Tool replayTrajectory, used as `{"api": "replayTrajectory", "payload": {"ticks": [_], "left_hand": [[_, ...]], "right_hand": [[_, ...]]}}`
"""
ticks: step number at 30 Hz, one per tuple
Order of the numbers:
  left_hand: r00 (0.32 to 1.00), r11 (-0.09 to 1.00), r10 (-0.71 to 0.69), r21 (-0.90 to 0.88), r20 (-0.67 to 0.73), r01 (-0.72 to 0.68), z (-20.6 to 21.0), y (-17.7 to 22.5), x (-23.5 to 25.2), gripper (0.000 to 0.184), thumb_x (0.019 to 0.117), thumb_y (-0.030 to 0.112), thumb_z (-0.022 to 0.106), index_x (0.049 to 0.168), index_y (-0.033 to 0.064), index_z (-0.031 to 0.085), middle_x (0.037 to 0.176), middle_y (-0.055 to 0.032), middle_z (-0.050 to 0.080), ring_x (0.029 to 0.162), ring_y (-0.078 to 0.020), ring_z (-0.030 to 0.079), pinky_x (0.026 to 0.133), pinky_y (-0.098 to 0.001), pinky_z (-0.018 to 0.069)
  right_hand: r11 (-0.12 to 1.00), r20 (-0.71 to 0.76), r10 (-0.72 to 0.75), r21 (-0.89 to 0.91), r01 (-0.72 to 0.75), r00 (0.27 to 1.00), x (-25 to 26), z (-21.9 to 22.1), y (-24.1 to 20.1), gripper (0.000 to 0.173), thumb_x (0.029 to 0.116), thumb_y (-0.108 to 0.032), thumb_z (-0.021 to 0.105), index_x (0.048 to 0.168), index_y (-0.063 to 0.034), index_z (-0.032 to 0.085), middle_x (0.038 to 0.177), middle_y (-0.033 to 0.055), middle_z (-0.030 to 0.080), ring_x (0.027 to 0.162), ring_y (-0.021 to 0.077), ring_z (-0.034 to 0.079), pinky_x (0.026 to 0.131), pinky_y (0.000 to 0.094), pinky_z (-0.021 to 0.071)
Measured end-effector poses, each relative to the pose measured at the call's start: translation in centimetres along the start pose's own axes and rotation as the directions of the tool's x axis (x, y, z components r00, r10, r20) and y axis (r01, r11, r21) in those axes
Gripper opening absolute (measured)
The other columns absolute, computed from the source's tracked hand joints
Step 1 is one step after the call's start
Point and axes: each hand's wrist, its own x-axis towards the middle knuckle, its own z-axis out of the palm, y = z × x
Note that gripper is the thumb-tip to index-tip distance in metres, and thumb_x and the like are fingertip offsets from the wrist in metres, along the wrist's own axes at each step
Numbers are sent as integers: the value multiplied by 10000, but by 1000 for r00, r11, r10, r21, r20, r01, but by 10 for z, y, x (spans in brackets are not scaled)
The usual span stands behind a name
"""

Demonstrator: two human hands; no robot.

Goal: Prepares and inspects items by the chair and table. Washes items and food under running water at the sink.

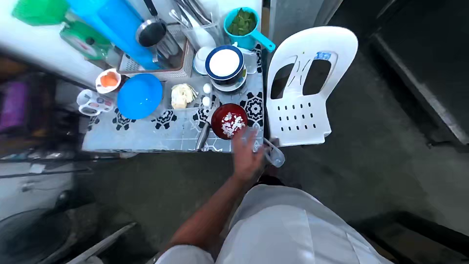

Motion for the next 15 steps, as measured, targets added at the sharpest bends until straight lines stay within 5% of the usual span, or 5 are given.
{"api": "replayTrajectory", "payload": {"ticks": [2, 4, 7, 11, 15], "left_hand": [[959, 973, -196, 82, -202, 216, -17, -34, 17, 761, 907, 333, 737, 1514, -17, 441, 1604, -330, 281, 1465, -535, 291, 1163, -678, 294], [874, 894, -433, 14, -221, 447, -25, -54, 26, 918, 938, 338, 716, 1607, -18, 198, 1606, -349, 239, 1424, -515, 362, 1120, -652, 367], [689, 665, -725, -272, -8, 696, -15, -55, 37, 813, 1036, 302, 605, 1629, 129, 75, 1427, -306, 500, 995, -386, 693, 804, -538, 600], [574, 427, -816, -599, 67, 678, 24, -4, 34, 688, 1043, 77, 463, 1607, 176, 81, 1400, -274, 519, 967, -378, 706, 737, -521, 626], [593, 370, -793, -663, 139, 651, 82, 91, 9, 775, 1006, -10, 495, 1587, 285, 74, 1287, -259, 586, 859, -381, 722, 661, -524, 625]], "right_hand": [[896, -330, -377, 108, 432, 865, 176, 12, 102, 379, 1104, -170, 454, 1269, 142, 592, 1107, 325, 660, 910, 327, 668, 795, 435, 556], [872, -263, -362, 243, 424, 894, 275, -18, 138, 398, 1111, -260, 470, 1288, 69, 606, 1078, 252, 680, 853, 287, 674, 768, 467, 562], [919, -175, -281, 234, 317, 944, 299, -66, 124, 402, 1104, -294, 490, 1331, 19, 602, 1165, 224, 684, 934, 293, 680, 849, 486, 547], [905, -107, -420, -116, 408, 901, 294, -127, 104, 393, 1095, -285, 512, 1323, 15, 627, 1200, 264, 678, 1061, 388, 676, 952, 589, 511], [487, -253, -870, -299, 821, 424, 200, -170, 45, 289, 1053, -124, 557, 1243, 57, 677, 1154, 261, 697, 1016, 365, 700, 917, 515, 560]]}}
